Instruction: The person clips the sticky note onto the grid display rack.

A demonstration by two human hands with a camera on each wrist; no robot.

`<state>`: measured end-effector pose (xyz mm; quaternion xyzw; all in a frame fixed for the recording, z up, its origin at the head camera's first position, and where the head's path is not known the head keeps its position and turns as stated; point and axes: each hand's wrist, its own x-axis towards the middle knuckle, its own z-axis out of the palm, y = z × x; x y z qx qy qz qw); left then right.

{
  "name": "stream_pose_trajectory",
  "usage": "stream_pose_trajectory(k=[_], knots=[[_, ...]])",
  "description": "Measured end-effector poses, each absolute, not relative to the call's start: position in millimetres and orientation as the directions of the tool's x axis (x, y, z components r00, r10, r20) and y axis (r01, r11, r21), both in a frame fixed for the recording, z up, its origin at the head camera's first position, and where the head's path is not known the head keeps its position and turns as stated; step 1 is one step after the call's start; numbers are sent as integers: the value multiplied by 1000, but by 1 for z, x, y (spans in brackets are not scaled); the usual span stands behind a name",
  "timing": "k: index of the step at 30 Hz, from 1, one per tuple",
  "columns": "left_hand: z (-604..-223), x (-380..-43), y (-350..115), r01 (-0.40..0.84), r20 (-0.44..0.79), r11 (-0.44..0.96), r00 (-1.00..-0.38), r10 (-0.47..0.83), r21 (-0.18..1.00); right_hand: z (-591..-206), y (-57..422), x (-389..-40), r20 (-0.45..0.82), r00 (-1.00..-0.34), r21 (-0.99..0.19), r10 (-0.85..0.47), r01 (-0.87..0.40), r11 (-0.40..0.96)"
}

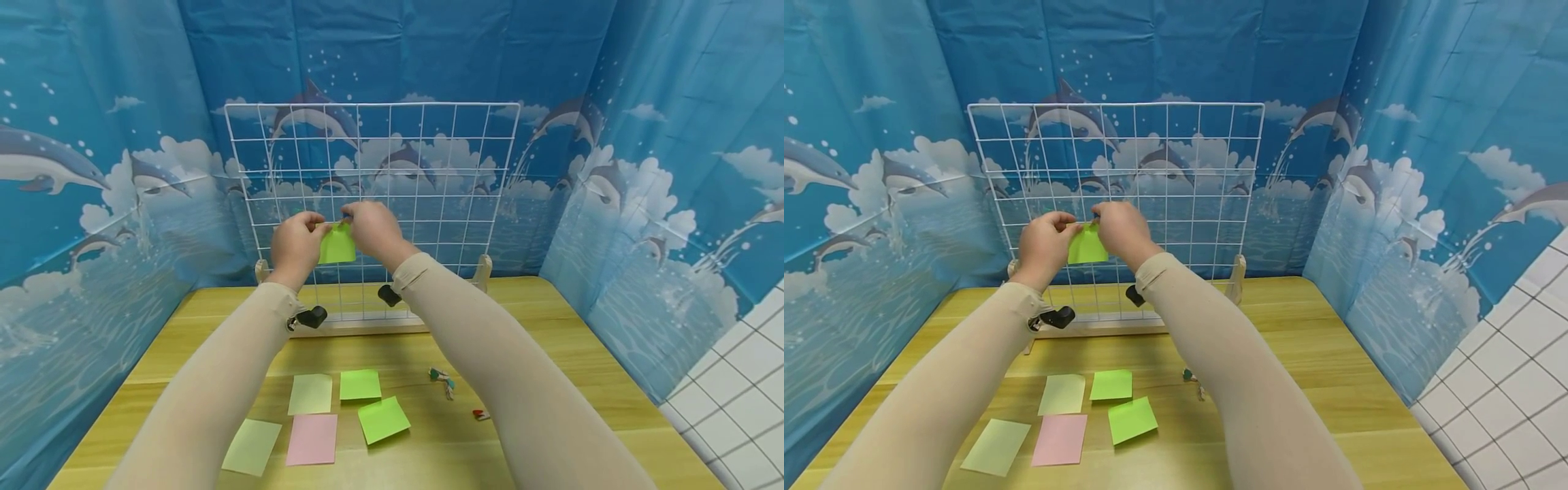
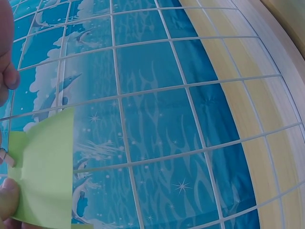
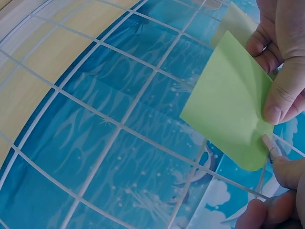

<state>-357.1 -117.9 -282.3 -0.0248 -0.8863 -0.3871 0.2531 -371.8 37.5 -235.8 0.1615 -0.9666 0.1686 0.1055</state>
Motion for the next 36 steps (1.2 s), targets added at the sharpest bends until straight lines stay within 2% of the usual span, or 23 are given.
stream_pose_trajectory(k=[5,15,36], knots=[[-283,-357,-118,234,467,701,-870,-159,674,-243,39,-371,297,-909,-311,-291,-380,871],[-283,-356,-118,242,481,711,-863,-154,660,-251,46,-372,268,-922,-554,-281,-386,737],[-287,-355,-122,279,495,690,-859,-132,668,-255,56,-370,252,-908,-615,-336,-418,668]])
